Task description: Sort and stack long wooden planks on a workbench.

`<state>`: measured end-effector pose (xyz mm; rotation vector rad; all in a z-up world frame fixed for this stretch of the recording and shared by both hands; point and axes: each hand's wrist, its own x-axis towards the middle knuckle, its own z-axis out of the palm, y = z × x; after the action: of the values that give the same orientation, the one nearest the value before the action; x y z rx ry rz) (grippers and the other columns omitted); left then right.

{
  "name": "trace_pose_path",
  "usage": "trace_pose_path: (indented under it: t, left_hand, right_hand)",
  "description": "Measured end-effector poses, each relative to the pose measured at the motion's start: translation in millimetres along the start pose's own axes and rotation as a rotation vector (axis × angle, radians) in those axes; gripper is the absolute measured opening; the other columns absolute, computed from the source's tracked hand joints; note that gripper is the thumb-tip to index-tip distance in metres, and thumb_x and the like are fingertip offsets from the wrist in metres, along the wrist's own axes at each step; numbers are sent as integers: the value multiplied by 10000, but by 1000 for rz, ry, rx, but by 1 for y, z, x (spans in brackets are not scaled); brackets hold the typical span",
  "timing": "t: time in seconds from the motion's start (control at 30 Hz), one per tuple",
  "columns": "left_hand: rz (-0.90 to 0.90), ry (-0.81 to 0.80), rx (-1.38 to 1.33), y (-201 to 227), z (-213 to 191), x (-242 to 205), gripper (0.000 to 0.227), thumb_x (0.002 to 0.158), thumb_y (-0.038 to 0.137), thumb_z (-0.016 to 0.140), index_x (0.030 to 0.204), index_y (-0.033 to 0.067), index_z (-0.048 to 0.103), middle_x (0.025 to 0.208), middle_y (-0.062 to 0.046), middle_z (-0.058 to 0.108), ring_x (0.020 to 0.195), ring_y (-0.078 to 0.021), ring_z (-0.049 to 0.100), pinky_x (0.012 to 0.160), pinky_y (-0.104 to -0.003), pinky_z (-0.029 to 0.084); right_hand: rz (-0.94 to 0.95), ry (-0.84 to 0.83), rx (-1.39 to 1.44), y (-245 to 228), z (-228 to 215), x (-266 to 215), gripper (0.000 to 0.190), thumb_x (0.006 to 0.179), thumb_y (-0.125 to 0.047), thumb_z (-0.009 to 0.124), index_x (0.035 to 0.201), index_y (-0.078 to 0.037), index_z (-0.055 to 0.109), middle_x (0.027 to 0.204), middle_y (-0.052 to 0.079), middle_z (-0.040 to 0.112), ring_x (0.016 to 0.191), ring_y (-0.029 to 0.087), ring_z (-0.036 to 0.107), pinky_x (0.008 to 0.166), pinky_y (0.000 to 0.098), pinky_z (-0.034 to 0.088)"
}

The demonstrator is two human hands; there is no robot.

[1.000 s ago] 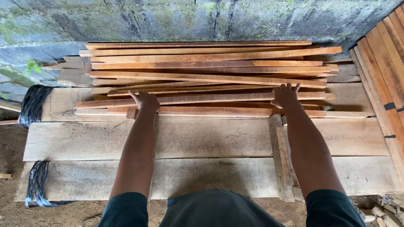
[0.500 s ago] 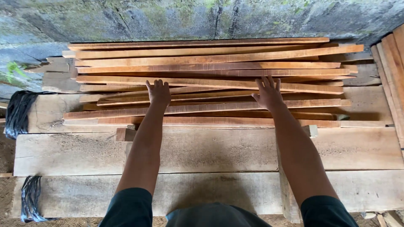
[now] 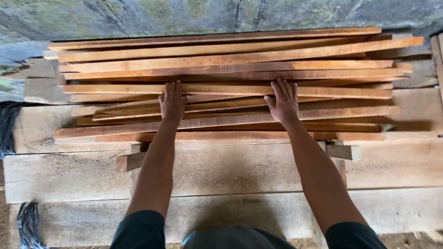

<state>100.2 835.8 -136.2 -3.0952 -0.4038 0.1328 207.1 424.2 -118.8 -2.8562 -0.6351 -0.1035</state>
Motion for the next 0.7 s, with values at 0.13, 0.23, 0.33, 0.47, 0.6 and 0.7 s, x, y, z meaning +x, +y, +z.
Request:
trace_pose_path:
  t: [0.13,0.23,0.33,0.47,0.6,0.7]
  left_hand:
    - [37,89,27,-17,38,24,632,1038,412,604,1571,154,382,1499,-96,475,1453,-279,354,1031,-515,433]
    - [111,156,226,-26,52,33,638,947,405,735,1484,165,488,1298,-42,554,1289,-226,442,1052,-555,313]
    - [170,270,257,-32,37,30,716,780,416,842,1372,139,549,1226,-40,591,1209,-239,511,1118,-656,278]
    - [342,613,243,-41,13,15,744,475,460,958,1042,101,635,1030,-77,500,1001,-283,519,984,-575,387]
    - [437,880,177,-33,-55,-24,231,705,234,793,790,150,596,933,-63,478,866,-242,530,871,-462,418]
    - [432,781,153,-44,-65,-36,457,573,374,877,890,145,642,1001,-87,540,1018,-291,560,1005,-513,391]
  right_hand:
    - [-55,180,-38,11,24,2,617,940,-482,716,1455,-178,565,1413,87,607,1413,275,489,1255,554,193]
    - [-68,206,-101,23,28,3,546,895,-482,759,1344,-198,629,1234,45,651,1290,248,555,1234,547,236]
    - [-285,348,-276,33,14,2,617,736,-469,872,1236,-183,649,1016,47,656,1036,263,670,1132,536,416]
    - [-350,397,-371,29,-22,-18,658,640,-477,908,1152,-175,626,955,30,622,937,248,659,1032,493,482]
    - [-369,478,-371,24,-58,-42,724,568,-458,926,1145,-162,604,934,47,575,886,267,639,1005,503,497]
    - [-418,627,-368,11,-102,-63,401,628,-295,870,960,-170,682,891,44,537,845,255,598,937,451,501]
